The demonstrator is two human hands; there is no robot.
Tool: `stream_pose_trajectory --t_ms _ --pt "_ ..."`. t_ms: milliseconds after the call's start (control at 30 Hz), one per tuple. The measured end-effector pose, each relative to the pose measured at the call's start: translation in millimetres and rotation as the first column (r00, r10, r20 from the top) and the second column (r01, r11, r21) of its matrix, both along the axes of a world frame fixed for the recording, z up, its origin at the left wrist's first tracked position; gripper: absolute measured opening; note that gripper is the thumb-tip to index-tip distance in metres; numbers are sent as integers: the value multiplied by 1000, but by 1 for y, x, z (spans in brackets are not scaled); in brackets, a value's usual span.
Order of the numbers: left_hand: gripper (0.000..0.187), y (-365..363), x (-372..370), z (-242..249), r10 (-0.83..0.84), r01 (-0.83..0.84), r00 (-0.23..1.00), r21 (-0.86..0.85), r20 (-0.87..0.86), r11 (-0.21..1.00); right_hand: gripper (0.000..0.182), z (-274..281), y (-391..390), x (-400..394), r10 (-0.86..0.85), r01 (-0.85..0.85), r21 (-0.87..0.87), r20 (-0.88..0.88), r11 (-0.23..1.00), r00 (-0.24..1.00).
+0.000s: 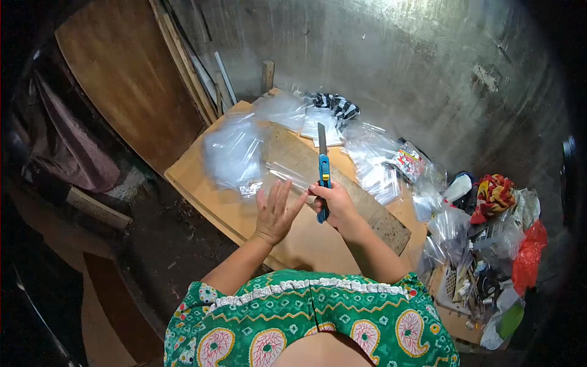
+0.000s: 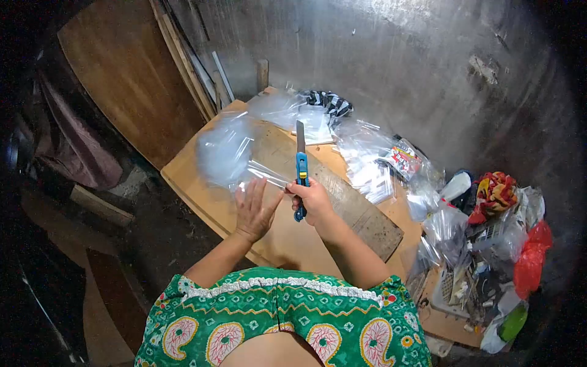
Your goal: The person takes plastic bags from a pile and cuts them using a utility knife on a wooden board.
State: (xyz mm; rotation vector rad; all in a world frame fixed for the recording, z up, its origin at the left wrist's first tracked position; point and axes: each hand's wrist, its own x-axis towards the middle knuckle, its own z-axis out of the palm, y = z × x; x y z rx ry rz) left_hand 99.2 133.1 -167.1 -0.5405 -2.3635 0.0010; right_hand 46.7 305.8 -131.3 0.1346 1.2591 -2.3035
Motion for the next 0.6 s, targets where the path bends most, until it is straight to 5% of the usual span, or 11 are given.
stream_pose_trajectory --t_ms 200,300,400,600 --pt "55 -50 -5 -24 -48 48 999 -23 1 999 13 8 -26 19 34 -13 -161 131 987 991" --pt "74 -57 -13 -34 -142 160 979 124 -146 979 11 12 -41 25 16 28 -261 165 965 986" --pt "72 -57 -19 -25 -186 222 962 172 -199 960 10 13 -50 25 -6 47 -291 142 956 990" --pt "33 -86 -25 4 -345 363 932 231 -113 903 10 6 -59 21 -89 101 -269 57 958 994"
